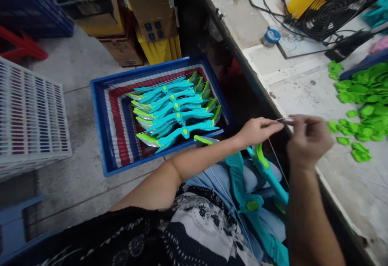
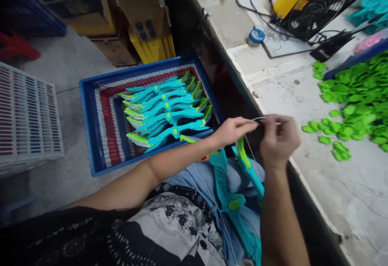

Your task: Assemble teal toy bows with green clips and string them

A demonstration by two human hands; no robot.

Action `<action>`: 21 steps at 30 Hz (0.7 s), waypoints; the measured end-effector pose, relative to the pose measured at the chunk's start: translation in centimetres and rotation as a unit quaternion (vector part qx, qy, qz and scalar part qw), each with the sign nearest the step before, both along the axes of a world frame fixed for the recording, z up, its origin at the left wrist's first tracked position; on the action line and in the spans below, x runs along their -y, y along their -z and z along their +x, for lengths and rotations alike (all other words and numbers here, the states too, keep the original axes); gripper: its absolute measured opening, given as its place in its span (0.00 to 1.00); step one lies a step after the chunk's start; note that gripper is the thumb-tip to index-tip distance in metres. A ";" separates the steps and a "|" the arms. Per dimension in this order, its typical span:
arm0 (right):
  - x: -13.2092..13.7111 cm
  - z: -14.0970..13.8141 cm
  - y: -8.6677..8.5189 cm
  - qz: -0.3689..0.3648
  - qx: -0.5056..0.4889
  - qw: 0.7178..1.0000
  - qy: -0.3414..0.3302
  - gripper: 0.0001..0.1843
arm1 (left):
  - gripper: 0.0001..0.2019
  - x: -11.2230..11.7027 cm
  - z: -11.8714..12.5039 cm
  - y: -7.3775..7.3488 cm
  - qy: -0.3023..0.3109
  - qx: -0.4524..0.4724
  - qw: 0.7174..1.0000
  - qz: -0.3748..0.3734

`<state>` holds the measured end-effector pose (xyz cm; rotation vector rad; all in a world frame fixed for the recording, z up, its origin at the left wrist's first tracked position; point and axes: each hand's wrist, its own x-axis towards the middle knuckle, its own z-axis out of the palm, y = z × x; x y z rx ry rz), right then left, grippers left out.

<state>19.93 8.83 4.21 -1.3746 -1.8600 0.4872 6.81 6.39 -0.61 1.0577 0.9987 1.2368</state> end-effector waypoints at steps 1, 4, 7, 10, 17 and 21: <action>0.8 -0.7 0.3 -0.002 -0.006 1.000 0.002 0.15 | 0.09 -0.6 -0.2 -0.1 0.012 0.047 0.998 -0.045; 2.9 -2.3 1.8 -0.006 -0.021 1.000 0.008 0.14 | 0.06 -1.7 -1.1 -0.8 0.005 0.072 0.993 -0.090; 3.8 -2.8 3.8 0.012 -0.045 0.998 0.032 0.13 | 0.04 -1.3 -2.0 -1.9 -0.067 -0.081 0.994 -0.009; 3.6 -2.8 5.2 0.034 -0.100 0.992 0.065 0.12 | 0.04 -0.3 -1.8 -2.5 -0.106 -0.127 0.986 0.035; 3.1 -3.2 4.7 0.069 -0.152 0.980 0.108 0.09 | 0.02 0.1 -1.2 -2.0 -0.003 0.157 0.975 -0.154; 3.0 -3.2 4.1 0.090 -0.150 0.981 0.086 0.08 | 0.02 -0.1 -1.9 -2.1 0.045 0.178 0.968 -0.173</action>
